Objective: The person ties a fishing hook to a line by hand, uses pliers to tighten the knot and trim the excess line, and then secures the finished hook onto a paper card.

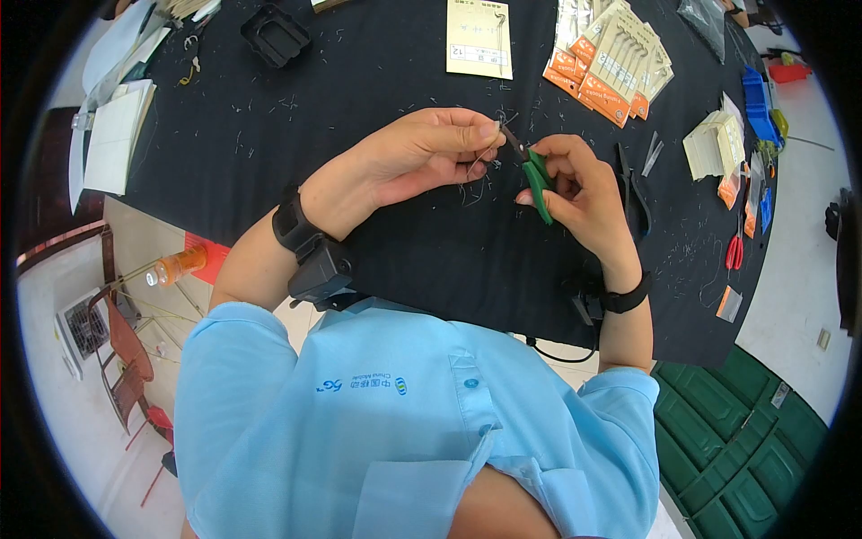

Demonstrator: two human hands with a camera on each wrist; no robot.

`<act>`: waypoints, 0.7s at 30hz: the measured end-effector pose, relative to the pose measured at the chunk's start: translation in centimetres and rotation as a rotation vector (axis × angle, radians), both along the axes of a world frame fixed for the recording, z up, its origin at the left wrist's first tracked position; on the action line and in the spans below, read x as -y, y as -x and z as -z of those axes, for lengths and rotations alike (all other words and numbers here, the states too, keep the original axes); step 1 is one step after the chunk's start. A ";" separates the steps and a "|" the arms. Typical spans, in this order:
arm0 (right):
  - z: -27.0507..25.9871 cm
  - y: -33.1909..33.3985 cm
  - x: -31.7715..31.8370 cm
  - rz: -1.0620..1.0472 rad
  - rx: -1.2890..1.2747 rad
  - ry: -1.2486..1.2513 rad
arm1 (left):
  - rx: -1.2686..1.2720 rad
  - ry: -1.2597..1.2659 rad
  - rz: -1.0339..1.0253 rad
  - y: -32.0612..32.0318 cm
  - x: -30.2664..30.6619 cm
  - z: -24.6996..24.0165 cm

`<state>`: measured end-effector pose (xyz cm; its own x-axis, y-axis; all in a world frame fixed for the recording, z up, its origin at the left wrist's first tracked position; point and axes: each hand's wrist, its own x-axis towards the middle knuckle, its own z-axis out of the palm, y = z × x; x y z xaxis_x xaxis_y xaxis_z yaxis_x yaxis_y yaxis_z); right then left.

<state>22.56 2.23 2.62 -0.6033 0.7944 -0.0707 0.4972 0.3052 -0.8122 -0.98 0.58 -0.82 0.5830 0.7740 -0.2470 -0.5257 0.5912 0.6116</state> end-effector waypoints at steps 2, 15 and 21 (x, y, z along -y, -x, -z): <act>0.0 0.0 0.0 0.004 0.007 -0.003 | 0.013 0.000 0.003 0.0 0.0 0.0; -0.1 -0.1 0.0 -0.011 -0.020 0.020 | 0.006 0.006 -0.008 -0.1 0.0 0.0; 0.4 -0.2 -0.3 0.089 -0.165 -0.055 | -0.008 -0.021 0.012 -0.1 0.1 0.0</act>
